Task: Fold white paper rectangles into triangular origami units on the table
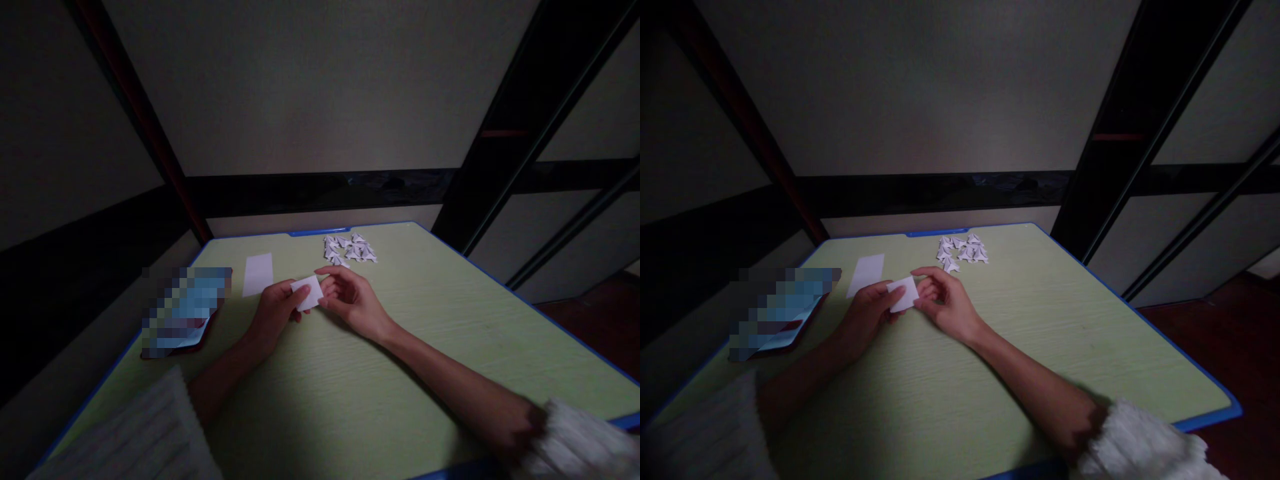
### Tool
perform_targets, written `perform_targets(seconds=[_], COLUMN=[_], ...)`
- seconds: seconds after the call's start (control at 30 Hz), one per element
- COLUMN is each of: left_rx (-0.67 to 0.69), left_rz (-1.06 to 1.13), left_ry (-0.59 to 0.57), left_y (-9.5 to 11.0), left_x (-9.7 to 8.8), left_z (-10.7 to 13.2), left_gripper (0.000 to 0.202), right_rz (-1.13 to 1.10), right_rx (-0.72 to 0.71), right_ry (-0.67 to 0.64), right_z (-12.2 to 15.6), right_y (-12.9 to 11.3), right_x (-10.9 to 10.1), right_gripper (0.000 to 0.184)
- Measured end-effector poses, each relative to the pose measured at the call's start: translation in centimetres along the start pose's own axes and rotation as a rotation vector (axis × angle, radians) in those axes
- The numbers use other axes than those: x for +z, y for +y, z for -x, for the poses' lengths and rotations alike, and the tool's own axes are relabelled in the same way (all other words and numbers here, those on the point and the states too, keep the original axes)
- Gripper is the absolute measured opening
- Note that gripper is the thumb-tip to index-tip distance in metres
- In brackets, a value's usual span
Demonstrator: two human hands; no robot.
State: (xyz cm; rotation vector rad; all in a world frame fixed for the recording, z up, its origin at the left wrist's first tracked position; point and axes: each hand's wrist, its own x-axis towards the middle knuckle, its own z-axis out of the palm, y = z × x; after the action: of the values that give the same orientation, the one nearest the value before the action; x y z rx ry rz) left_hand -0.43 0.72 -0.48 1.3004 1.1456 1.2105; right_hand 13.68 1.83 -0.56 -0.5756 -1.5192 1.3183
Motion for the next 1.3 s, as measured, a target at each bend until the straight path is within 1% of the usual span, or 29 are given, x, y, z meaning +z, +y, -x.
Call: perform_targets(seconds=[0.3,0.4,0.57,0.67,0.9,1.07,1.17,1.3], left_rx=[-0.070,-0.073,-0.069,-0.064,-0.060,-0.058,-0.060,-0.037], left_rz=[0.091,0.106,0.115,0.130,0.143,0.119,0.091,0.059], left_ry=[-0.003,0.000,-0.026,-0.047,-0.059,-0.047,-0.072,-0.094], left_y=[0.18,0.08,-0.33,-0.45,-0.44,-0.60,-0.63,-0.64], left_x=[-0.16,-0.29,-0.56,-0.65,-0.76,-0.77,-0.77,-0.77], left_z=[-0.03,-0.19,-0.45,-0.48,-0.38,-0.44,-0.44,-0.38], left_gripper=[0.019,0.020,0.020,0.021,0.021,0.021,0.022,0.022], right_rz=[-0.021,-0.019,-0.013,0.001,0.045,0.123,0.166,0.162], right_rx=[0.018,0.019,0.023,0.052,0.104,0.051,0.015,0.019], right_ry=[-0.042,-0.046,-0.054,-0.055,-0.030,-0.012,0.014,0.039], right_z=[0.07,0.12,0.10,0.12,0.24,0.06,-0.02,-0.06], right_y=[-0.20,-0.34,-0.55,-0.63,-0.41,-0.26,-0.35,-0.37], right_x=[0.27,0.39,0.47,0.58,0.83,0.68,0.59,0.59], right_gripper=[0.033,0.031,0.025,0.019,0.017,0.014,0.011,0.009])
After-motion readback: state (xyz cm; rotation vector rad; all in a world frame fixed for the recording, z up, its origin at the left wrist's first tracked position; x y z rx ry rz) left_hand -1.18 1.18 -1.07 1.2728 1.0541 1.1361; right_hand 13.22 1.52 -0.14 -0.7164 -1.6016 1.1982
